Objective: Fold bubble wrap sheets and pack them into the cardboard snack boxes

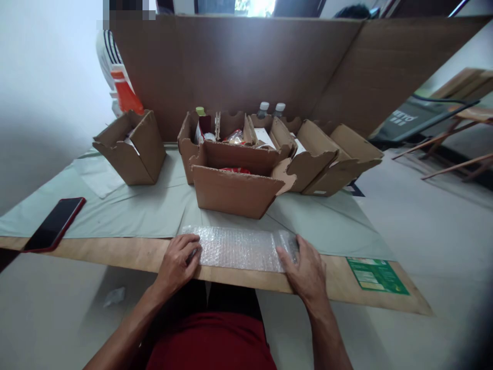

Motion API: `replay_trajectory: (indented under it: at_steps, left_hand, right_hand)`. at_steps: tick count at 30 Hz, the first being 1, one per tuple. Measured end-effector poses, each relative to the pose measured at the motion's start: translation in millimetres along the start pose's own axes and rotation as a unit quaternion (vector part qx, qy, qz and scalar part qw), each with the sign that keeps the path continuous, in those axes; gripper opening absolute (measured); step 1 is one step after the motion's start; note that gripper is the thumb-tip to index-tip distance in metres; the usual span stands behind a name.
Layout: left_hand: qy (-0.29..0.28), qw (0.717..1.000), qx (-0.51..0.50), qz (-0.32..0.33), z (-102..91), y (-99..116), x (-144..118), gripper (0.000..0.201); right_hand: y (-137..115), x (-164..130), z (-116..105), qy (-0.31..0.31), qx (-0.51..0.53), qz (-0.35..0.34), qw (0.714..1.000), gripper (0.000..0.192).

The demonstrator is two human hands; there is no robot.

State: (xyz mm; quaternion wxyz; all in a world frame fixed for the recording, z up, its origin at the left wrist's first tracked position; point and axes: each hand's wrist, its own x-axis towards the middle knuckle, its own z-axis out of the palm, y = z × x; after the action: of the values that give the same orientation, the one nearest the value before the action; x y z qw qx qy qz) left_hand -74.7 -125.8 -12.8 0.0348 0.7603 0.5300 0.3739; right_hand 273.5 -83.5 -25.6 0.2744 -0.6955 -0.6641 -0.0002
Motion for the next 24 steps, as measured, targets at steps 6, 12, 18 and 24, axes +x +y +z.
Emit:
replay_trajectory:
  at_steps: [6,12,18,24]
  left_hand:
    - [0.005,1.0,0.01,0.009,3.2,-0.8,-1.2,0.016]
    - [-0.004,1.0,0.013,-0.002,6.0,-1.9,-2.7,0.017]
    - [-0.003,1.0,0.004,0.001,4.7,2.2,1.0,0.018]
    - [0.015,0.999,-0.001,-0.031,-10.1,-10.4,3.4,0.016]
  right_hand:
    - [2.0,4.1,4.4,-0.013,-0.033,-0.02,0.999,0.057]
    - [-17.4,12.5,-2.0,-0.017,0.104,-0.019,0.994,0.036]
    - [-27.8,18.4,-17.7,-0.047,0.244,0.1,0.964,0.044]
    - [-21.4,24.1,-18.9,-0.093,0.379,0.178,0.903,0.066]
